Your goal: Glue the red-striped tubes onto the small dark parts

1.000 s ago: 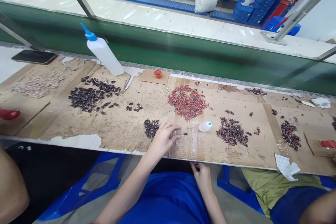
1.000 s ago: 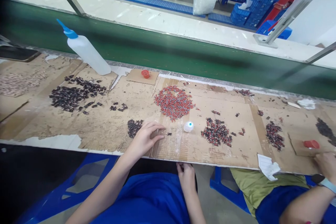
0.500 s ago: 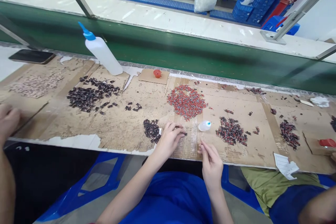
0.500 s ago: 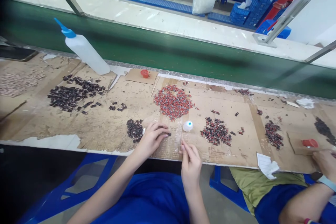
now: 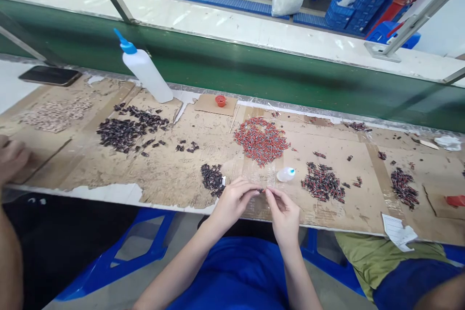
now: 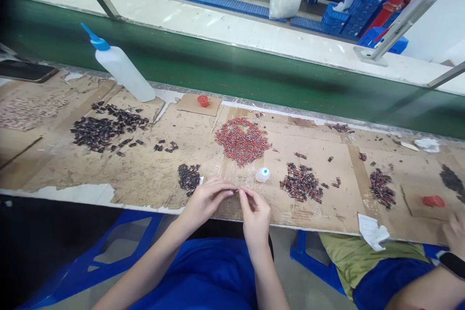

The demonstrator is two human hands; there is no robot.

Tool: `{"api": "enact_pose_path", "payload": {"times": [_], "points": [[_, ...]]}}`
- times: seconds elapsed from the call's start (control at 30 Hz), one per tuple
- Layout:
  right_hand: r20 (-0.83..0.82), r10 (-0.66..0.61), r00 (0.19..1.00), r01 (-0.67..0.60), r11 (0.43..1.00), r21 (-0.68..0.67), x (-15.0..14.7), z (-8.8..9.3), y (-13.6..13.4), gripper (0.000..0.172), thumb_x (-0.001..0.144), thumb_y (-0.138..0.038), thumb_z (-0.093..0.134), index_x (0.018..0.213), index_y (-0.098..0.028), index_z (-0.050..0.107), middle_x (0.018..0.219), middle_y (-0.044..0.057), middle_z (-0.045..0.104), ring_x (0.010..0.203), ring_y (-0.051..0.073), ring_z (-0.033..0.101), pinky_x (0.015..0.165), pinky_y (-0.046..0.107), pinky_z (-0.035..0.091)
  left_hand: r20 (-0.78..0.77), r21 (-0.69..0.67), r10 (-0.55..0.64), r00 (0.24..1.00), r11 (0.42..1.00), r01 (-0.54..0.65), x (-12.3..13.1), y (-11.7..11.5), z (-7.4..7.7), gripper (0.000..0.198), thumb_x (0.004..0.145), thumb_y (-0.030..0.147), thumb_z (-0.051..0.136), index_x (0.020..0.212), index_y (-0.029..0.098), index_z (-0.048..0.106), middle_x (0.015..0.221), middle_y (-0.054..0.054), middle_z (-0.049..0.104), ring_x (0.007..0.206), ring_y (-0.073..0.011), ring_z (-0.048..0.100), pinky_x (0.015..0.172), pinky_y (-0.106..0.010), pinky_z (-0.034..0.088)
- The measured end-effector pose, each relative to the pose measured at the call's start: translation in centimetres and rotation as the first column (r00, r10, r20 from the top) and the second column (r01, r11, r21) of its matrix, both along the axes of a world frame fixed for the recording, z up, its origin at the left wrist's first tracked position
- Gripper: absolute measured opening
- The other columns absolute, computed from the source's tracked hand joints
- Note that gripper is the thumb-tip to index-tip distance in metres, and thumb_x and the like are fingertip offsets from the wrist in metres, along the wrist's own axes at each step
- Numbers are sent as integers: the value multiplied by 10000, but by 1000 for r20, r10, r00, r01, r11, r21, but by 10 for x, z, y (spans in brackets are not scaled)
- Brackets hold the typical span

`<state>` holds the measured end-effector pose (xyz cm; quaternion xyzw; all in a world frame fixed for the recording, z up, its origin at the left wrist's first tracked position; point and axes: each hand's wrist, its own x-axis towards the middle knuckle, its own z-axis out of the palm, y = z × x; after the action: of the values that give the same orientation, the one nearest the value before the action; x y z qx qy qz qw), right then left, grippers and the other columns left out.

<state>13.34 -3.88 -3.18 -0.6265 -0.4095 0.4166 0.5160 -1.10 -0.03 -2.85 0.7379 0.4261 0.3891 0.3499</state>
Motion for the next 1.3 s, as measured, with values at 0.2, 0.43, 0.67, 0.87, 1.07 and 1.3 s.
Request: {"api": "enact_pose_path", "payload": {"times": [0.2,0.43,0.67,0.87,1.07,1.3], "points": [[-66,22,998,-25,999,-38,-2,-2,-2,253,788,-396,665,872,-163,719,899,94,757,844,229,721,772,352,596,40,-24,75,996,997,-74,4,-6,1,162,905,202,559,892,193,720,824,-51,749,779,-182,661,717,-298,545],[-127,-40,991,39,999,-14,-9,-3,-3,245,760,-393,689,821,-158,720,849,91,758,810,229,722,766,360,597,99,-50,89,991,995,-84,8,-8,1,167,898,208,568,871,187,731,810,-63,744,768,-184,659,709,-302,545],[-44,-106,993,108,992,61,-9,0,-2,256,753,-403,694,806,-156,734,845,95,754,804,228,714,780,371,590,199,-265,139,970,961,-83,13,-8,5,136,830,208,629,880,190,755,870,-63,757,835,-190,685,794,-299,549],[2,-75,997,75,993,94,-8,0,-4,231,782,-389,678,824,-171,743,878,99,750,823,225,707,787,374,581,202,-319,177,963,942,-106,14,-9,9,133,793,210,621,832,181,745,833,-53,749,806,-185,684,779,-290,538],[83,-77,993,68,991,113,-5,-2,-10,224,796,-352,673,915,-172,733,907,101,748,803,217,713,760,364,591,213,-356,191,958,928,-106,19,-11,10,111,775,207,620,808,170,720,813,-46,730,802,-182,672,779,-288,529],[194,-150,970,110,973,202,25,-3,-8,187,815,-326,653,888,-172,730,903,98,734,837,217,701,799,374,573,168,-286,27,985,958,23,18,-9,5,435,824,279,647,1249,218,578,1213,-99,649,1124,-229,607,988,-381,477]]}}
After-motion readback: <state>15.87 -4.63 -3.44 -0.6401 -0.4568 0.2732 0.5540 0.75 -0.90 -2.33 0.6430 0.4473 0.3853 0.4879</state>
